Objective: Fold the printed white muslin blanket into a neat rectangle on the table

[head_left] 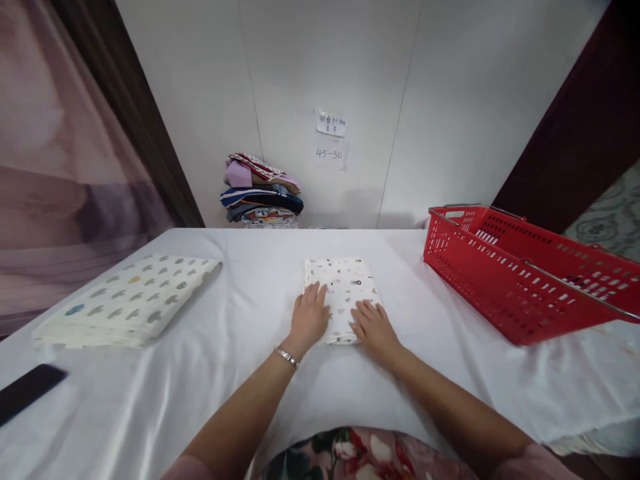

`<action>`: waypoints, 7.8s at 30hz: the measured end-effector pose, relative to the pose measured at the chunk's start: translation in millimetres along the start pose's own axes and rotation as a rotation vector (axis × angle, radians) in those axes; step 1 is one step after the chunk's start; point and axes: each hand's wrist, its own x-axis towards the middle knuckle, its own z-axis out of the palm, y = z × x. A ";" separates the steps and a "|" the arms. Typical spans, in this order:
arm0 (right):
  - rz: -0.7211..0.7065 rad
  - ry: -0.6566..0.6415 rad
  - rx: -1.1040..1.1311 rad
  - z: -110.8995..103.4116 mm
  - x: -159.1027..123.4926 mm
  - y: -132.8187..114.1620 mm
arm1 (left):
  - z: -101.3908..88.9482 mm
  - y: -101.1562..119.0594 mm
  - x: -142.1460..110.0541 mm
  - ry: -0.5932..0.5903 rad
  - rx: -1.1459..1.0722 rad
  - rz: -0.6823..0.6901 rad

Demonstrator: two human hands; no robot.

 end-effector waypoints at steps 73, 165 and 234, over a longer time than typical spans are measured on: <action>-0.153 -0.107 -0.014 -2.8 102.7 16.0 | 19.7 7.6 26.0 -0.166 -0.357 -0.408; 0.050 -0.037 0.449 -2.8 55.7 -19.9 | 10.9 -53.5 54.5 0.095 -0.018 0.404; 0.183 -0.128 0.025 -24.4 150.2 148.7 | 28.4 -34.2 51.4 0.093 -0.387 -0.550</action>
